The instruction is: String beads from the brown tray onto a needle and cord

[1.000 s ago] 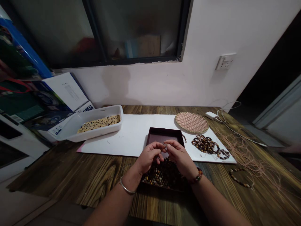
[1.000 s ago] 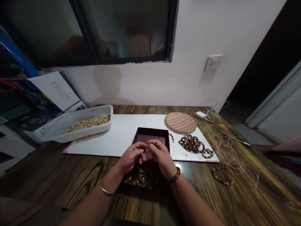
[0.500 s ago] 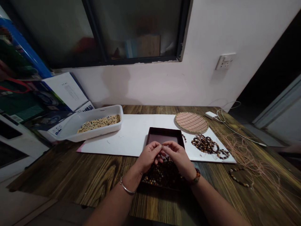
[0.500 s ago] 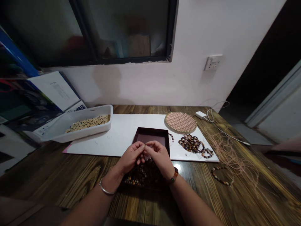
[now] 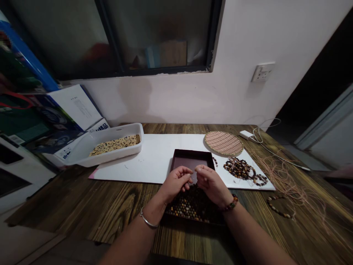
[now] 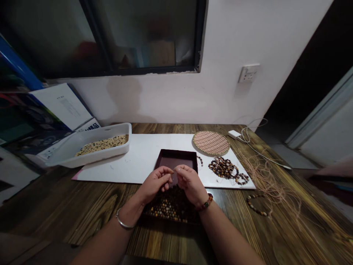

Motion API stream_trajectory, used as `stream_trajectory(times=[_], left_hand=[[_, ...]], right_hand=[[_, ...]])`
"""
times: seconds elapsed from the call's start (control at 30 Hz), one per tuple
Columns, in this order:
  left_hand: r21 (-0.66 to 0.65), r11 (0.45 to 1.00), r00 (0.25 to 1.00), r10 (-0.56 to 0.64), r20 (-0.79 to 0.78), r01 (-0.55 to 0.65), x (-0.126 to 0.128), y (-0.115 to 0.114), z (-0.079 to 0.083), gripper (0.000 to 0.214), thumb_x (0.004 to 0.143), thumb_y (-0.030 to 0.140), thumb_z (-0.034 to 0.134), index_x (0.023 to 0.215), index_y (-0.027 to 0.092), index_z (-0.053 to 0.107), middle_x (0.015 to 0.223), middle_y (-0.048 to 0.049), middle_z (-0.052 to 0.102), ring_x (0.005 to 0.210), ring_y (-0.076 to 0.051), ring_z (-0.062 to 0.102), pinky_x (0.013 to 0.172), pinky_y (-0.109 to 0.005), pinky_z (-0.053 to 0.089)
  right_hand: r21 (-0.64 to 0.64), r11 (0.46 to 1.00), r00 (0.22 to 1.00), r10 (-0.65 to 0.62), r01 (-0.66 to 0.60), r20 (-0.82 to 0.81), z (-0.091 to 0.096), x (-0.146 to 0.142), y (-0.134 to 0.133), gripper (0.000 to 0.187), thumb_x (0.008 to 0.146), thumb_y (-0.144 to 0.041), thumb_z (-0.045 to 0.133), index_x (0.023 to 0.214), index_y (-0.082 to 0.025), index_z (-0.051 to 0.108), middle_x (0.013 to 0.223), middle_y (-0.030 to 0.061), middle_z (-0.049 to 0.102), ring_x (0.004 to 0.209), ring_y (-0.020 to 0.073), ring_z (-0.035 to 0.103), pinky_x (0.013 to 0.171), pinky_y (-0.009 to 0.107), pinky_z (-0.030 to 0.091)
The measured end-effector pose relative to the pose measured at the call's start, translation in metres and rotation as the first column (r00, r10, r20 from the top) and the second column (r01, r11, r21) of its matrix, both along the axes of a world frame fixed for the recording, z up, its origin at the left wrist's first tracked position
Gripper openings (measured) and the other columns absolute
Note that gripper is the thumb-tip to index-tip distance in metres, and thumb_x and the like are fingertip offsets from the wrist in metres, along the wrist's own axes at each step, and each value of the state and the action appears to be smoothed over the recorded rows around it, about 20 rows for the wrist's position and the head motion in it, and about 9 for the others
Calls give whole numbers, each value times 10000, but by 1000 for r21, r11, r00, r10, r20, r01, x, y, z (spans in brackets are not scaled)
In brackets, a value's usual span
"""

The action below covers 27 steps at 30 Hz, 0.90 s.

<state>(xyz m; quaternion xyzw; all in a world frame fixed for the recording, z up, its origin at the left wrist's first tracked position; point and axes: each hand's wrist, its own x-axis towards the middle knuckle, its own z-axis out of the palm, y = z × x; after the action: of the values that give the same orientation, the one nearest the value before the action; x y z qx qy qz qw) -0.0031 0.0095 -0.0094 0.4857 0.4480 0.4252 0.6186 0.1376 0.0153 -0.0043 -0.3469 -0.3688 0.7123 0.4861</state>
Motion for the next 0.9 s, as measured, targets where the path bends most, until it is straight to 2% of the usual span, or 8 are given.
stream_trajectory(times=[0.17,0.23,0.4,0.5,0.57,0.67,0.8,0.9], left_hand=[[-3,1000,1000,7,-29,-7,0,1,-2,209,719,289,575,879,154,569,692,8,602,430,-33,448,368,-155,248],[4,1000,999,6,-37,-5,0,1,-1,205,726,262,560,899,152,573,705,1,613,424,-34,442,364,-158,238],[25,1000,999,-4,-38,5,0,-1,0,239,734,214,545,956,138,588,524,41,539,376,-36,367,365,-166,217],[58,998,997,-7,81,2,-1,-1,0,288,704,275,615,956,138,582,595,21,570,460,-63,474,402,-172,312],[59,998,990,2,143,-11,-1,-1,0,335,674,310,662,955,146,582,669,9,595,514,-75,521,440,-183,369],[40,997,988,54,146,-60,-1,0,-1,345,631,342,709,903,152,613,689,9,609,515,-69,523,464,-190,394],[45,989,986,134,101,-139,0,2,-2,296,598,372,731,767,144,646,575,24,586,471,-65,490,454,-190,389],[63,980,976,179,122,-188,-1,2,-1,267,606,367,728,721,145,635,510,35,567,440,-64,480,436,-182,380]], right_hand=[[10,1000,995,11,-10,-100,1,3,1,282,656,-332,687,595,-188,453,426,-116,254,386,38,115,375,197,106],[20,1000,997,-7,9,-79,1,3,1,260,646,-341,693,628,-192,481,422,-119,262,380,38,117,367,193,104],[47,996,994,-79,76,75,-4,0,1,229,618,-358,702,720,-190,585,385,-126,282,359,38,165,357,185,127],[127,984,966,-147,122,214,-8,-2,1,193,625,-339,704,697,-181,621,447,-84,449,399,48,329,400,186,265],[222,966,940,-194,133,279,-9,-4,1,162,639,-322,698,682,-177,641,572,-38,580,521,76,478,520,208,386],[290,953,925,-182,82,334,-8,-6,-1,139,662,-313,680,671,-178,650,662,-10,645,634,117,559,643,250,437],[294,956,917,-111,-7,383,-6,-7,-3,166,682,-340,663,655,-178,639,610,-17,626,577,120,544,595,259,432],[324,946,919,-99,-33,382,-4,-7,-4,166,701,-343,646,709,-178,662,661,-3,638,616,124,545,608,258,432]])
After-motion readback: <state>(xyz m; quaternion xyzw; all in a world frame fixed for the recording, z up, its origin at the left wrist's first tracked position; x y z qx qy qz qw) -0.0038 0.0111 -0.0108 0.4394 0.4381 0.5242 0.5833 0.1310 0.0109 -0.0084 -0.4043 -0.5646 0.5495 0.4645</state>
